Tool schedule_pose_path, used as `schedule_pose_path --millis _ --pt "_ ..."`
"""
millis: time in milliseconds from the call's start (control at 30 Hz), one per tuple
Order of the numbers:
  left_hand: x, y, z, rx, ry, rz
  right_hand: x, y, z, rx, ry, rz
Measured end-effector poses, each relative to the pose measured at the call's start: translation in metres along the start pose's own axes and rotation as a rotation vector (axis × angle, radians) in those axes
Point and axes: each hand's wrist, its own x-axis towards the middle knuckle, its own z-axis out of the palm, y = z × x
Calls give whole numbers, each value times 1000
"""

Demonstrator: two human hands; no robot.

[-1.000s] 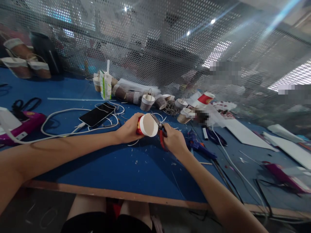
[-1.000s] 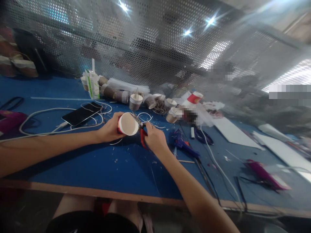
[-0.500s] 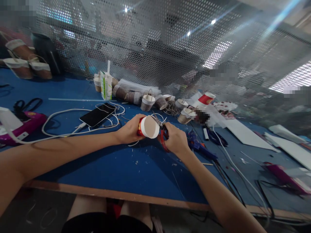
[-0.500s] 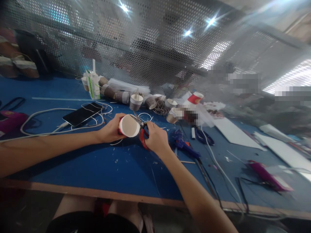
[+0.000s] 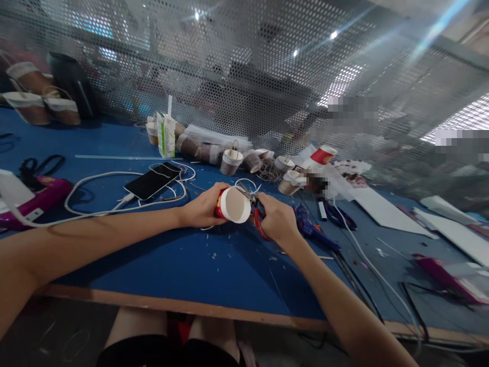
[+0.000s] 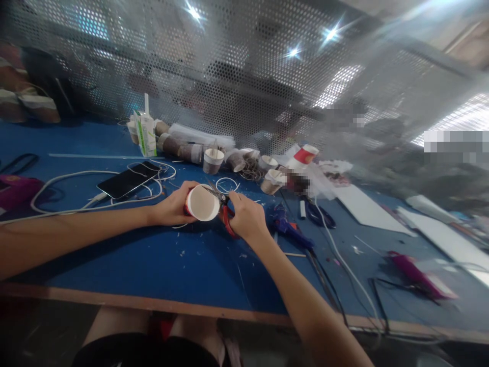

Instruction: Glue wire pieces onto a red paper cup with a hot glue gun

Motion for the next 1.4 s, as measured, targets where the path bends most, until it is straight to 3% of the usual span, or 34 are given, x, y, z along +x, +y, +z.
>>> schedule_pose_path --millis 200,367,467,733,933,1400 --pt "6 11 -6 -159 -65 -51 2 4 7 66 80 49" --pt "8 15 -7 -423 -129 -282 5 7 1 15 31 41" --pt "9 13 -7 -509 -164 -339 6 6 -4 -29 0 14" --pt "12 11 -9 -426 -198 -355 7 1 -11 -132 -37 53" --pt "11 9 -8 -341 -142 -323 7 2 -14 -140 -65 53" --pt "11 11 -10 -314 -178 -332 7 5 -7 -31 -104 26"
